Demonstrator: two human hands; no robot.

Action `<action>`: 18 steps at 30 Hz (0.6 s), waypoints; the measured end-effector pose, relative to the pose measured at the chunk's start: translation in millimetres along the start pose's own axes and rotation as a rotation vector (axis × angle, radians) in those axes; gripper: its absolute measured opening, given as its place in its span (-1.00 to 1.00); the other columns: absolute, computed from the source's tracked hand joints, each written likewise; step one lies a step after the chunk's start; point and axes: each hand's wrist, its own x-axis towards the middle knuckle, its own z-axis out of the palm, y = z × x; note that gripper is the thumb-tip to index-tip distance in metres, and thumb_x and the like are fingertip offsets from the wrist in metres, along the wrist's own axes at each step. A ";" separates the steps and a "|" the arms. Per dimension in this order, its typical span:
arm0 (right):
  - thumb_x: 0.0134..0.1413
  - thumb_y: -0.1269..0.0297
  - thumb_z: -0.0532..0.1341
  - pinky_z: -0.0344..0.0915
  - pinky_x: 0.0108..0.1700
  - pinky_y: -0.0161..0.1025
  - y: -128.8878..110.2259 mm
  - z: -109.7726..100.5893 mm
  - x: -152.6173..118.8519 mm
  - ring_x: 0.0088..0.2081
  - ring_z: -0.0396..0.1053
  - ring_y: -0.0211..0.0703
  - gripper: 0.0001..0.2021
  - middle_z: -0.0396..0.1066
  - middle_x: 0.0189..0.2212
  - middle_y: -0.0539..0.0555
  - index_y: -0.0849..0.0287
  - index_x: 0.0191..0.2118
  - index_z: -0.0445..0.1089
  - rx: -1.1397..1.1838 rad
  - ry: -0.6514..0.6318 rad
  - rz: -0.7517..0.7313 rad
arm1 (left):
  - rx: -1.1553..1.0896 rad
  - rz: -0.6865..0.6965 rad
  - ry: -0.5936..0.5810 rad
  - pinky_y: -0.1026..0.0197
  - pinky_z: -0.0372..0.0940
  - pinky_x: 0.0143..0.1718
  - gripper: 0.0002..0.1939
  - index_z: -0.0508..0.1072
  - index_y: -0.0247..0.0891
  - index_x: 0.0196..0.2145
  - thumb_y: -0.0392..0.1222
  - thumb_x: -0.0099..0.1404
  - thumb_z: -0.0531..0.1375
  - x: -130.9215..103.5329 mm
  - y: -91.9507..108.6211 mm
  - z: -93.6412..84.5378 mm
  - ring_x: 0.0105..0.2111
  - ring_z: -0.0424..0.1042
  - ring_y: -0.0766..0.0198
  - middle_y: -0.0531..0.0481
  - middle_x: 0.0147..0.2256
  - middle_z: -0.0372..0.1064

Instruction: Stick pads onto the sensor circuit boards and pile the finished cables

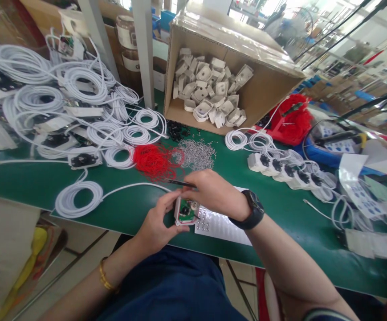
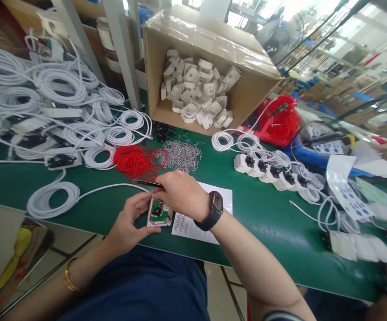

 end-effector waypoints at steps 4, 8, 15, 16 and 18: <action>0.01 0.22 0.26 -0.14 -0.54 -0.29 -1.2 2.9 4.8 -0.58 0.13 -0.30 -0.77 0.27 -0.62 -0.01 0.18 -0.58 0.34 -0.099 -0.016 0.120 | 0.152 0.058 -0.037 -0.06 0.20 0.16 -0.31 0.19 -0.09 0.12 -0.23 0.07 0.35 1.2 2.4 -3.6 0.13 0.25 0.03 -0.15 0.13 0.23; 0.02 0.24 0.26 -0.15 -0.53 -0.30 5.7 4.7 3.5 -0.59 0.09 -0.33 -0.72 0.22 -0.65 -0.04 0.20 -0.62 0.30 -0.054 -0.032 0.092 | 0.257 0.113 -0.077 -0.08 0.20 0.16 -0.37 0.22 -0.14 0.12 -0.21 0.11 0.32 2.7 5.8 -7.3 0.14 0.23 0.01 -0.18 0.13 0.23; 0.13 0.38 0.17 0.08 -0.40 -0.36 21.0 11.9 -23.7 -0.45 0.28 -0.31 -0.90 0.38 -0.49 -0.03 0.22 -0.40 0.38 0.312 0.015 0.079 | 0.060 0.094 -0.047 0.01 0.29 0.09 -0.38 0.20 -0.17 0.09 -0.29 0.11 0.32 -3.8 0.5 -7.9 0.17 0.19 0.01 -0.24 0.16 0.17; 0.16 0.35 0.14 0.11 -0.39 -0.36 21.5 16.4 -29.0 -0.44 0.29 -0.31 -0.87 0.38 -0.48 -0.03 0.22 -0.39 0.36 0.399 0.016 0.084 | 0.034 0.096 -0.035 0.01 0.29 0.09 -0.39 0.20 -0.17 0.08 -0.30 0.11 0.32 -4.9 -0.5 -7.4 0.17 0.18 0.01 -0.25 0.17 0.16; 0.23 0.28 0.07 0.14 -0.41 -0.37 20.6 29.5 -38.9 -0.47 0.28 -0.31 -0.80 0.37 -0.49 -0.03 0.21 -0.39 0.33 0.591 -0.003 0.091 | 0.001 0.093 -0.003 0.00 0.28 0.09 -0.42 0.20 -0.18 0.06 -0.30 0.12 0.31 -6.1 -1.0 -6.1 0.18 0.17 0.01 -0.25 0.18 0.13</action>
